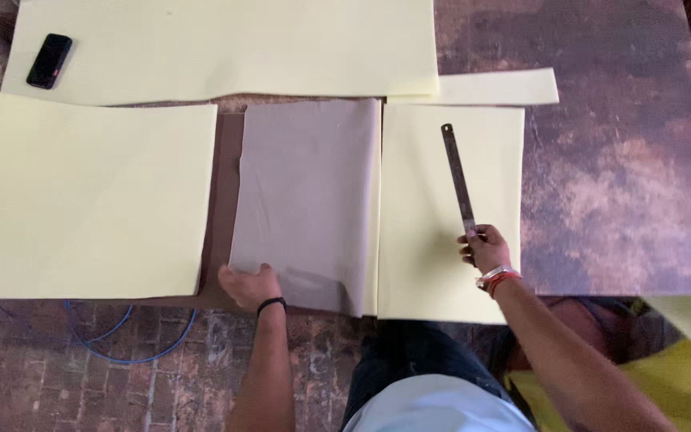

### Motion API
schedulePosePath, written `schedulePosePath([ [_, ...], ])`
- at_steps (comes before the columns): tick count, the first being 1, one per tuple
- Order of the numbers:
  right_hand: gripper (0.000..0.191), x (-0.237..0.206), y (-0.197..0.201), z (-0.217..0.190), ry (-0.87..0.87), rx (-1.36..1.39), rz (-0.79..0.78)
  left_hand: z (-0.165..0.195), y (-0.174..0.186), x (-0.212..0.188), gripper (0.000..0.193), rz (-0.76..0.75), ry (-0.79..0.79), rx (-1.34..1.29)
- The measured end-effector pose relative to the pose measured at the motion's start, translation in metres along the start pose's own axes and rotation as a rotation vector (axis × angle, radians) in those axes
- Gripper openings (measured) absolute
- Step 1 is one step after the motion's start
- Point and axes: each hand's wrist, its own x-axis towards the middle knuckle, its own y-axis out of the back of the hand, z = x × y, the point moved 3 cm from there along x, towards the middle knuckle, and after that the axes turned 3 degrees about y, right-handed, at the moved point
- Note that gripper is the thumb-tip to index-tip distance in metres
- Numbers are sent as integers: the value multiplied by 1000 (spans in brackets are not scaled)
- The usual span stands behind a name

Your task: The person spreads a beige fabric over a brown foam sheet on the workbench, smooths the fabric flat with both hands, and uses a long knife to cut the foam sheet into sections, repositioning the fabric and foam pieces between cuts.

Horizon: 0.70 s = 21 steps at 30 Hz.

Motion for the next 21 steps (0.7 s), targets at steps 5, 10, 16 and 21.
schedulePosePath([
  [5,32,29,-37,-39,89,-204,-15,64,-58,19,82,-374,-313,298],
  [10,36,82,-122,-101,265,-419,-96,122,-106,54,73,-319,-304,368],
  [16,35,126,-209,-159,364,-549,-60,143,-125,82,79,-411,-173,369],
  [21,37,148,-233,-166,322,-590,11,150,-132,121,88,-243,-414,416],
])
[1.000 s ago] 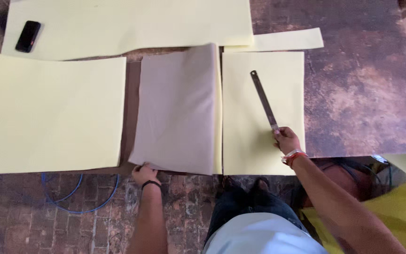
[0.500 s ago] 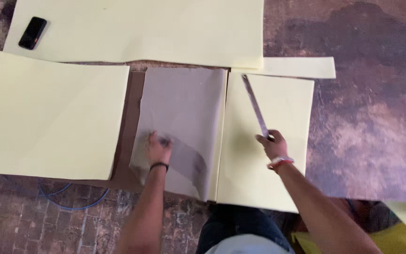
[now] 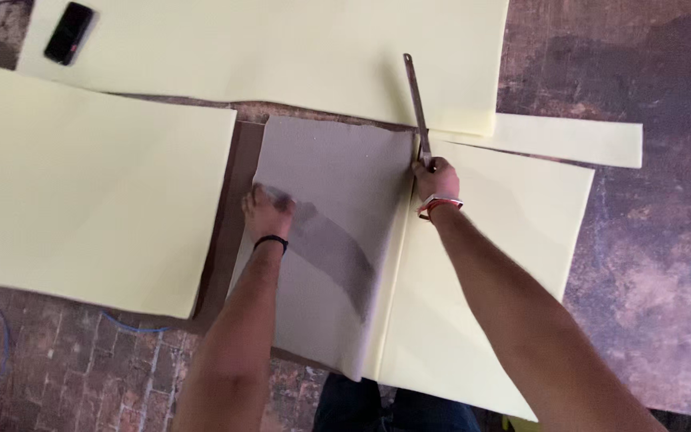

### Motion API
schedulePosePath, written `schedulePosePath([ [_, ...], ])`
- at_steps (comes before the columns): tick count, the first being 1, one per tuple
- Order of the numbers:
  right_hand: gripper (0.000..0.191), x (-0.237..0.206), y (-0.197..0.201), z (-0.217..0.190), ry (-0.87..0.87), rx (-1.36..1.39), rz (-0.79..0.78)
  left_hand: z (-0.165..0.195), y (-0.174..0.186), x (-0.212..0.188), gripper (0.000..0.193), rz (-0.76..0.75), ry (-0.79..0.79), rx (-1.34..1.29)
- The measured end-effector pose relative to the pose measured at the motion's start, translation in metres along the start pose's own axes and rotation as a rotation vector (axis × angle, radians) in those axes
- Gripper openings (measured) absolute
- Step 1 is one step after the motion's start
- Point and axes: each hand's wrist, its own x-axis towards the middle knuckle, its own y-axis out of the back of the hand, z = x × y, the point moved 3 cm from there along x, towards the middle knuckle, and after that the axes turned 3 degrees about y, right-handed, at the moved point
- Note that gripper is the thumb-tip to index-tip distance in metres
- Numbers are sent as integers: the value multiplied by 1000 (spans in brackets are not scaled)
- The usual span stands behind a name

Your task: The person spreads a beige fabric over a brown foam sheet on the workbench, smooths the fabric flat with both hands, and uses a long knife to cut the foam sheet into sections, repositioning the fabric and foam pieces between cuts.

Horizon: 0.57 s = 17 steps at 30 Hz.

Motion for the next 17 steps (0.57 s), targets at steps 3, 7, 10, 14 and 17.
schedulePosePath([
  [3,39,8,-8,9,-113,-20,-99,-1,-2,29,96,-18,34,-5],
  [7,37,14,-13,13,-115,-103,-45,11,-16,71,82,-137,102,-19],
  [10,36,5,-20,25,-190,-136,-16,-8,-24,90,59,-194,54,23],
  [14,36,-2,-27,33,-206,-220,28,-53,-25,101,50,-85,23,-34],
  [17,37,-4,-31,36,-142,-279,65,-74,-26,106,49,-152,50,-31],
])
